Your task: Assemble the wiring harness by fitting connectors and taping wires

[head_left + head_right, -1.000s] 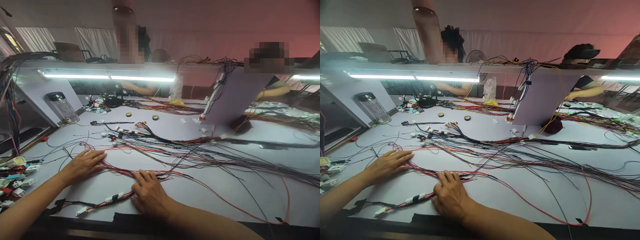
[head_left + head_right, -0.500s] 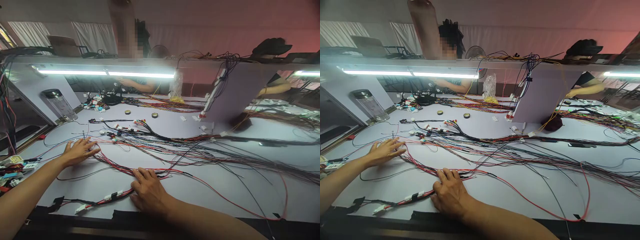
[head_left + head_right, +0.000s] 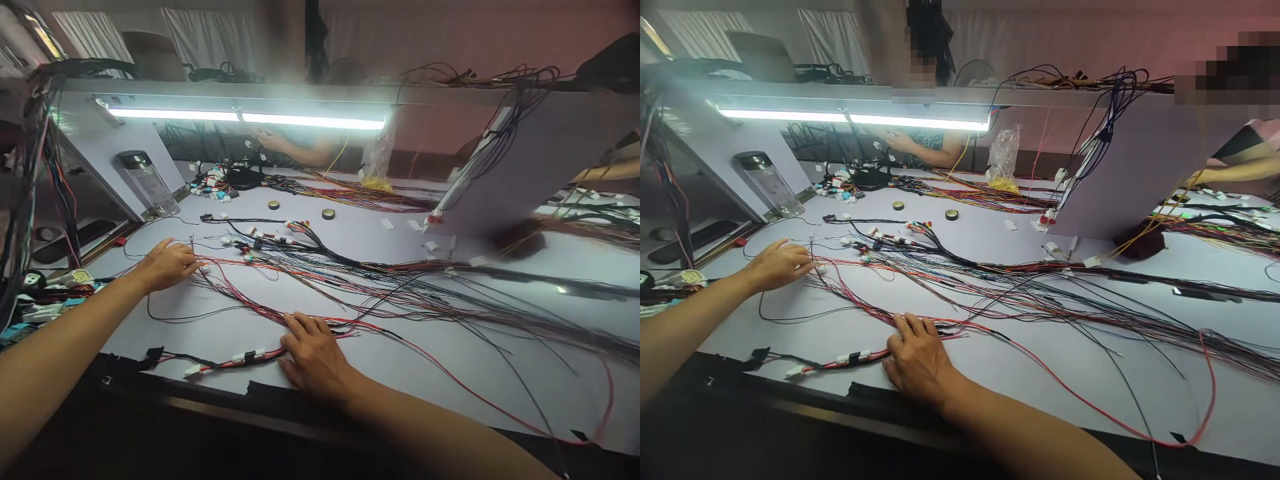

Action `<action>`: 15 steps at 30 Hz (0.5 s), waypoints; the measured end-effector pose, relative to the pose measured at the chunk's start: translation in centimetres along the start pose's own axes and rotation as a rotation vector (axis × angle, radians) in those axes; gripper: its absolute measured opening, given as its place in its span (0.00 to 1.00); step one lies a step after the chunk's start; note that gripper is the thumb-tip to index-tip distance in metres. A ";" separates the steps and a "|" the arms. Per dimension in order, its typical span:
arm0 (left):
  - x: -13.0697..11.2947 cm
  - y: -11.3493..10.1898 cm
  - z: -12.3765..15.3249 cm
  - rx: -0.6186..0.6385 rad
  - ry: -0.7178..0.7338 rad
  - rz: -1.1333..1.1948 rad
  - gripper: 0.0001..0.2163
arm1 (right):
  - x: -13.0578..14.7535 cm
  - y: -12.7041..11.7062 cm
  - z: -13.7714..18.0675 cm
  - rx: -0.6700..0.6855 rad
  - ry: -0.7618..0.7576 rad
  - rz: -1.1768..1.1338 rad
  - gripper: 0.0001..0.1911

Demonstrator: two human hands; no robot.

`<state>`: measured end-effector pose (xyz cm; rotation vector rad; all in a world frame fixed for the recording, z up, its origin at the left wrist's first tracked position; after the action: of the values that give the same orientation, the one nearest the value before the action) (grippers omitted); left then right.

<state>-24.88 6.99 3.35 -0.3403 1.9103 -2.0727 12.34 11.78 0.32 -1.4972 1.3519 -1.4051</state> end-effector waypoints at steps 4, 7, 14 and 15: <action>1.7 -1.5 1.0 -0.048 -0.204 0.053 0.17 | 0.0 0.1 0.0 -0.006 -0.006 -0.015 0.15; 3.9 -1.5 1.6 -0.072 -0.432 0.143 0.23 | -0.1 0.1 0.0 -0.011 0.003 -0.020 0.14; 4.8 0.6 -0.7 -0.138 -0.497 0.411 0.20 | -0.1 0.3 -0.1 -0.007 -0.005 -0.013 0.15; 4.7 0.3 -0.9 -0.182 -0.472 0.448 0.19 | -0.1 0.3 -0.1 -0.008 -0.006 -0.012 0.16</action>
<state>-29.59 6.07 2.82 -0.3623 1.6940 -1.3913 12.21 11.82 0.04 -1.5160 1.3490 -1.4024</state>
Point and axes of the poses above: each hand's wrist, its own z-axis away from the middle knuckle, its own y-axis out of the palm, x = y × z, the point moved 7 cm from there along -z, towards the middle knuckle, and after that the axes turned 4 degrees about x, right-handed, at the moved point
